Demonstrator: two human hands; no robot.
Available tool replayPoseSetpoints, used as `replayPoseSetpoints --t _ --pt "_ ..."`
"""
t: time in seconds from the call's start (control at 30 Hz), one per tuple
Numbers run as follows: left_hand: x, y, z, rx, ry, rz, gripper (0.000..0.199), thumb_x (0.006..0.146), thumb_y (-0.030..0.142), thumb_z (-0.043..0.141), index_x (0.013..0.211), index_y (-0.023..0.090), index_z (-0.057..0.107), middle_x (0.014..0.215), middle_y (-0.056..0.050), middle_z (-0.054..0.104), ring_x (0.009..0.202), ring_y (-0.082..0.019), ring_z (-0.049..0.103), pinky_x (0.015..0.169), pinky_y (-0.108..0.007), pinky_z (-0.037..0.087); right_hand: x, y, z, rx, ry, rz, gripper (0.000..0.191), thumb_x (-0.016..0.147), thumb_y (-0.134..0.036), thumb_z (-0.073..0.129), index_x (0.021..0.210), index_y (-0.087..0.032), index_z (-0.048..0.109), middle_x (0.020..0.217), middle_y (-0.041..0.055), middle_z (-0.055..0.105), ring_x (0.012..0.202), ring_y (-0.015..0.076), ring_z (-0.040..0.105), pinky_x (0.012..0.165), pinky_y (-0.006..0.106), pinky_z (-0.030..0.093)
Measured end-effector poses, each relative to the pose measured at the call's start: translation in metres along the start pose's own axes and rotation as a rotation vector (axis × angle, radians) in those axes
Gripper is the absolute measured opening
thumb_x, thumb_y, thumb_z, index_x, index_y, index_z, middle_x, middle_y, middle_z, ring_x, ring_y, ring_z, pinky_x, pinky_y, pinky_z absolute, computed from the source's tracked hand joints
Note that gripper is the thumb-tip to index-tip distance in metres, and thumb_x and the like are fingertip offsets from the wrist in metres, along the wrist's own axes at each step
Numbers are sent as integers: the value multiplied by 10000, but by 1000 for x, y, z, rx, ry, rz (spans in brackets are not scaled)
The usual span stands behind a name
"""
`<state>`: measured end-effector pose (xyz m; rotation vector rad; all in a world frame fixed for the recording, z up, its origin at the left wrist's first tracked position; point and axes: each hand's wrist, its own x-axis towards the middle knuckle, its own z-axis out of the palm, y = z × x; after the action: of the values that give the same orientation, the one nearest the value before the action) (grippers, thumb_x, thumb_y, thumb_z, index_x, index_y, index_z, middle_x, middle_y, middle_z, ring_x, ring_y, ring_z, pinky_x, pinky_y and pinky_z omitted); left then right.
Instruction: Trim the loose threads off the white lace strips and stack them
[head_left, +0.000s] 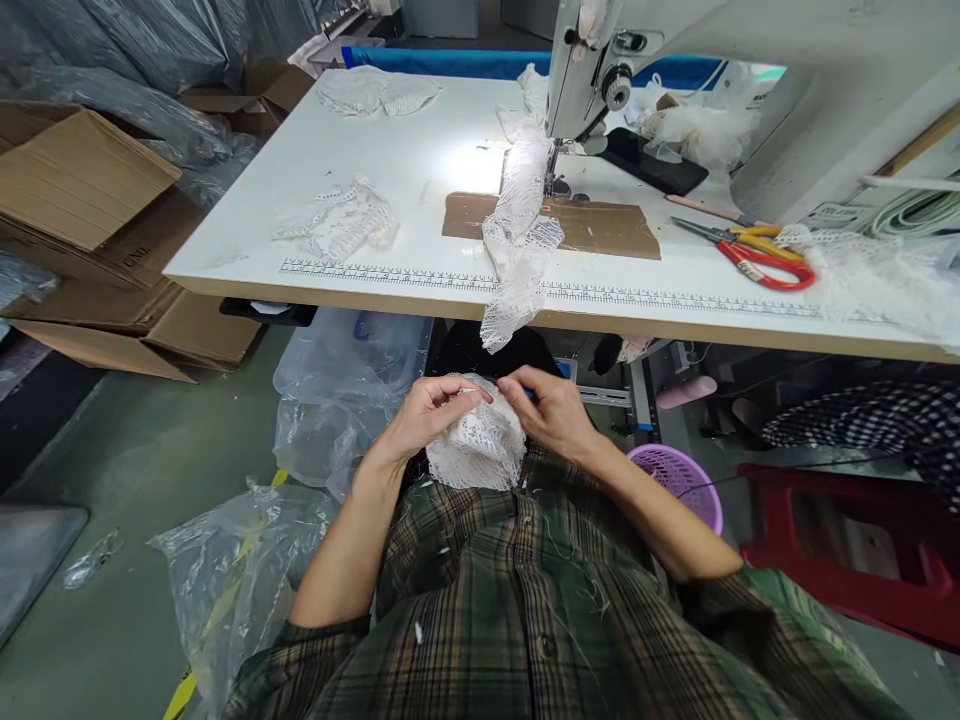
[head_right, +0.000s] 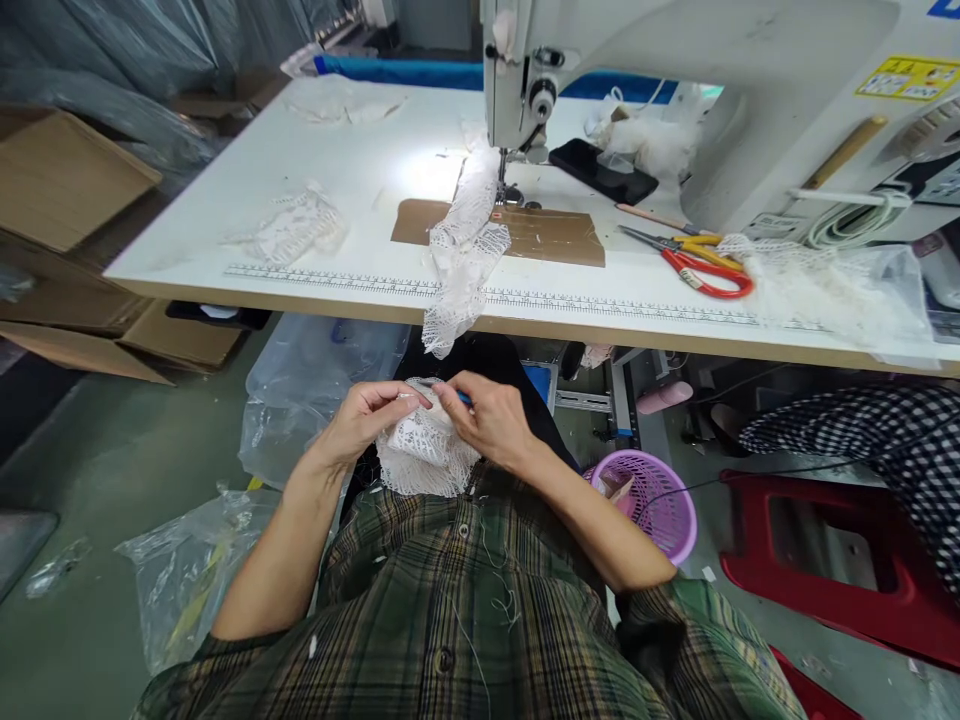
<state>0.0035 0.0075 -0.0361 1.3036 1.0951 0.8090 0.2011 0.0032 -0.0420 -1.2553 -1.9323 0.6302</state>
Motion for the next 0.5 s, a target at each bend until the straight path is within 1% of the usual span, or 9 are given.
replayPoseSetpoints --t 0.07,0.17,0.2,0.23,0.3,0.33,0.4,0.47,0.5 --pt "1 -2 -1 21 -7 5 293 784 442 716 795 154 772 523 20 530 478 -89 366 477 -239 248 10 9 -26 -73 157 -56 320 987 -393 443 857 -192 655 824 63 672 727 164 595 672 287 422" --pt "2 -4 -2 40 -32 7 317 799 460 703 831 153 779 520 18 510 479 -87 353 464 -237 224 35 31 -80 -372 454 12 355 1003 -373 404 900 -176 682 842 93 665 768 193 581 715 344 429" --pt "3 -4 -2 41 -40 13 317 802 458 703 841 154 780 537 12 526 488 -89 363 467 -236 231 43 39 -98 -483 501 50 354 1000 -368 413 923 -166 693 860 106 663 798 206 578 730 367 424" --pt "3 -4 -2 39 -44 20 314 804 455 704 846 154 781 560 4 550 502 -92 381 473 -235 245 51 46 -114 -581 504 76 343 989 -372 443 947 -154 704 902 128 665 853 227 577 755 395 419" --pt "4 -3 -1 26 -47 34 307 800 450 711 837 153 782 596 -8 589 523 -97 411 488 -236 273 58 53 -135 -706 484 59 319 961 -379 507 1000 -141 715 1058 185 649 1015 285 548 816 460 402" --pt "4 -3 -1 14 -47 36 305 797 448 714 831 152 781 606 -11 602 528 -99 425 495 -236 287 58 53 -137 -718 487 24 299 950 -371 530 1027 -150 715 1137 201 627 1086 307 519 846 487 392" --pt "5 -4 0 -14 -51 28 304 796 446 716 829 150 778 608 -11 613 528 -100 445 504 -237 308 47 44 -124 -616 539 -87 249 941 -334 547 1065 -186 704 1200 192 598 1145 311 492 889 509 396" --pt "5 -5 1 -44 -57 24 296 801 439 715 834 151 774 633 -13 630 539 -103 472 518 -236 332 28 30 -89 -351 540 -190 216 931 -299 555 1077 -206 685 1101 145 623 1071 271 543 879 478 447" --pt "6 -6 1 -60 -58 32 291 803 434 715 834 150 770 672 -23 648 568 -112 502 537 -235 356 16 23 -67 -171 408 -186 208 930 -298 561 1084 -217 675 1042 111 639 1016 244 575 866 450 473"
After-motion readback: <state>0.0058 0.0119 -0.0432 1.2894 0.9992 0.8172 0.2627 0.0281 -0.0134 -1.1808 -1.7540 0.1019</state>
